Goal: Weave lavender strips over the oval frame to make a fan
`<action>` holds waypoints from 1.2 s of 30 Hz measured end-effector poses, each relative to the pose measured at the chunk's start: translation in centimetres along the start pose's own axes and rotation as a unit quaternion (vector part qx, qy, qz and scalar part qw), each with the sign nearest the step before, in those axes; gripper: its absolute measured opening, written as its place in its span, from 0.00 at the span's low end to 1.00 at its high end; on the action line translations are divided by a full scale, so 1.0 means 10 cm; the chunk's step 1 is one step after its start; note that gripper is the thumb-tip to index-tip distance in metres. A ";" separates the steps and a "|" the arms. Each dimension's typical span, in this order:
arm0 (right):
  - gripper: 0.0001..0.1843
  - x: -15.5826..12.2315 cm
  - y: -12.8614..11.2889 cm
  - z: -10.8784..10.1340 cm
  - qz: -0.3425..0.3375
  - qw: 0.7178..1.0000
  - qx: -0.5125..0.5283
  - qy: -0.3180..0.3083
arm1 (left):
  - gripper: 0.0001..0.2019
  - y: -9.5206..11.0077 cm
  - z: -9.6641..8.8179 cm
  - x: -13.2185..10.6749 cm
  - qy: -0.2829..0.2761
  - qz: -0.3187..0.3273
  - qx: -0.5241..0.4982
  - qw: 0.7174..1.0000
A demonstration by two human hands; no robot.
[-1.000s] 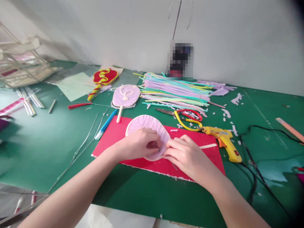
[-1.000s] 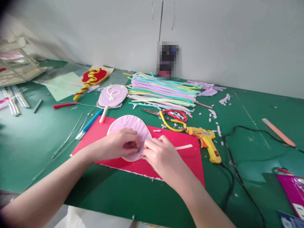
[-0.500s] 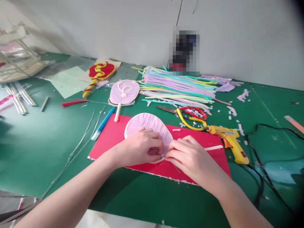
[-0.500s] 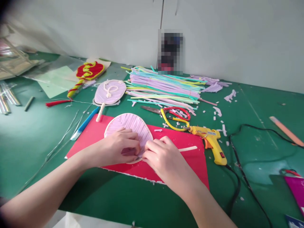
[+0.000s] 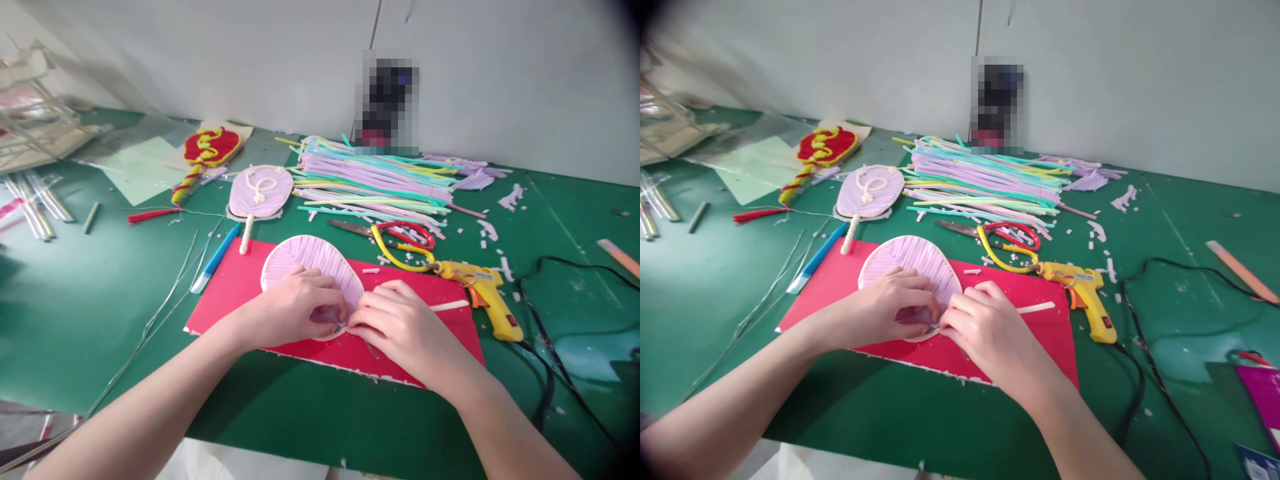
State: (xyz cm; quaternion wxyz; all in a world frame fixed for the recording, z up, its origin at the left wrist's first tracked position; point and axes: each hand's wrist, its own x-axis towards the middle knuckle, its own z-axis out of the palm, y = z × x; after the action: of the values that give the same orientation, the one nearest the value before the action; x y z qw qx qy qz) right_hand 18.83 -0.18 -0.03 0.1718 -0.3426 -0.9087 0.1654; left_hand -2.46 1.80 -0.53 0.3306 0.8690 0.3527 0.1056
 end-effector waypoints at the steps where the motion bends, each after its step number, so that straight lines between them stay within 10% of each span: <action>1: 0.07 0.00 0.00 0.00 0.002 1.000 0.002 0.000 | 0.03 0.00 0.00 0.00 0.000 -0.001 0.001 1.000; 36: 0.05 0.02 -0.05 -0.03 0.097 0.993 0.049 -0.047 | 0.03 -0.01 0.01 0.00 -0.001 0.001 0.011 1.000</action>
State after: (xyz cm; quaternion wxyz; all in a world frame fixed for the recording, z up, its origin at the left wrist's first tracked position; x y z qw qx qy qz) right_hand 18.47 -0.34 0.50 0.1292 -0.4119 -0.8690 0.2417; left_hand -2.49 1.78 -0.65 0.3210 0.8733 0.3522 0.1013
